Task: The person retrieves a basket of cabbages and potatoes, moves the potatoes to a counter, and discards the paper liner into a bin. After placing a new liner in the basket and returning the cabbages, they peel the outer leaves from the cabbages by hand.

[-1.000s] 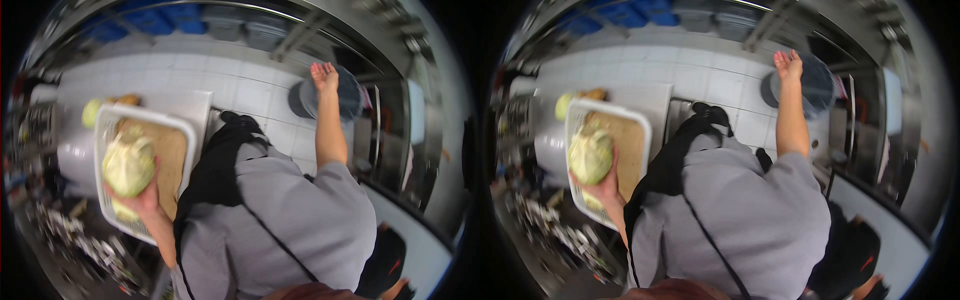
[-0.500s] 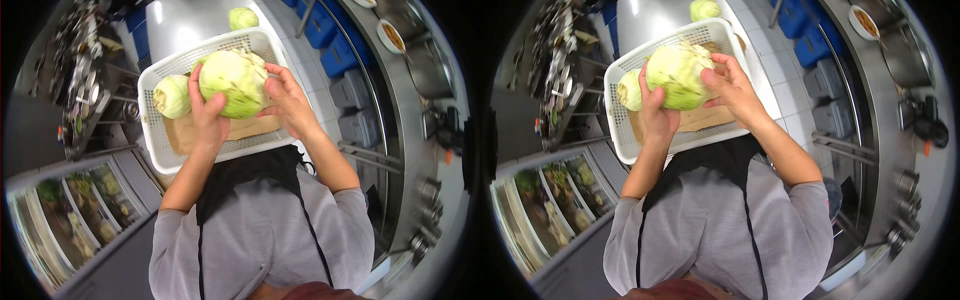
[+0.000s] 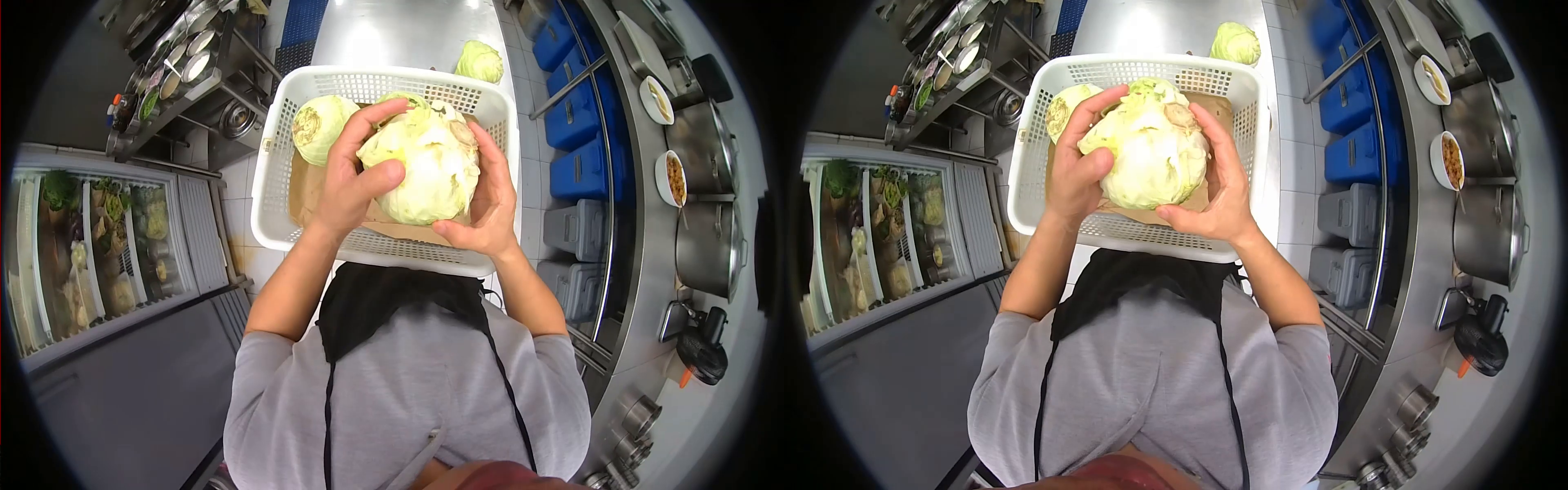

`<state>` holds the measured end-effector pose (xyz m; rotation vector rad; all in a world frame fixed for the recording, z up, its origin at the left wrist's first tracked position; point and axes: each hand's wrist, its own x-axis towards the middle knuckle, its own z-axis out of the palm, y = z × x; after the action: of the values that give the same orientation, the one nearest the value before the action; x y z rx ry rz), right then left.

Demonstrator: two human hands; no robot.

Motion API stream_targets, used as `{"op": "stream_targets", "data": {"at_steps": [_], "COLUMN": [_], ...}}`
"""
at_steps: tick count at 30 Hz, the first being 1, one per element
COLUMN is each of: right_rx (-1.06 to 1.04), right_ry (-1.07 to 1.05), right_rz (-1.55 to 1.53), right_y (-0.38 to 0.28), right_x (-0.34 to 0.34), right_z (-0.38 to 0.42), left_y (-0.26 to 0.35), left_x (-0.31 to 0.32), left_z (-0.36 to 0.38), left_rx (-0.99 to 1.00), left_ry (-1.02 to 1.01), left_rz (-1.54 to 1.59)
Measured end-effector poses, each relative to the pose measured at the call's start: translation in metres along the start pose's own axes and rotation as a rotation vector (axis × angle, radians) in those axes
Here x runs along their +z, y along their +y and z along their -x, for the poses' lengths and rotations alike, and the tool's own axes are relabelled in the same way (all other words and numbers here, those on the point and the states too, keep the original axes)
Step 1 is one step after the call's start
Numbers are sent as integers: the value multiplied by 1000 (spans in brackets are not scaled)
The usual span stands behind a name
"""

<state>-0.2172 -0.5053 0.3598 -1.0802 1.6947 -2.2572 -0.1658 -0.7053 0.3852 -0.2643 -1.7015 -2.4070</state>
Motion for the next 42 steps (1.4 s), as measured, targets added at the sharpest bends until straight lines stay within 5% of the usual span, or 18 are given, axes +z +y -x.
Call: {"op": "stream_targets", "data": {"at_steps": [8, 12, 18, 21, 30, 37, 40, 42], "right_rx": [227, 378, 435, 363, 268, 286, 84, 150], "right_ry": [-59, -65, 96, 167, -127, -401, -346, -63], "right_rz": [-196, -281, -525, -521, 95, 5, 190, -57], "right_y": [5, 6, 3, 1, -13, -15, -7, 2], "right_x": [-15, -19, -14, 0, -13, -9, 0, 12], "right_z": [2, 2, 4, 1, -24, -39, -37, -31], "left_y": [18, 6, -17, -30, -23, 8, 8, 4], "left_x": [-3, -10, -11, -4, 3, -13, -14, -14], "left_z": [-8, -9, -1, 15, 32, 23, 23, 24], "left_rx": [-147, -395, -330, -388, -326, -275, -300, -363], "left_ry": [-102, -65, 268, 143, 151, -83, -61, -8], "left_rz": [-318, -303, 406, 579, 173, -316, -270, -136]}}
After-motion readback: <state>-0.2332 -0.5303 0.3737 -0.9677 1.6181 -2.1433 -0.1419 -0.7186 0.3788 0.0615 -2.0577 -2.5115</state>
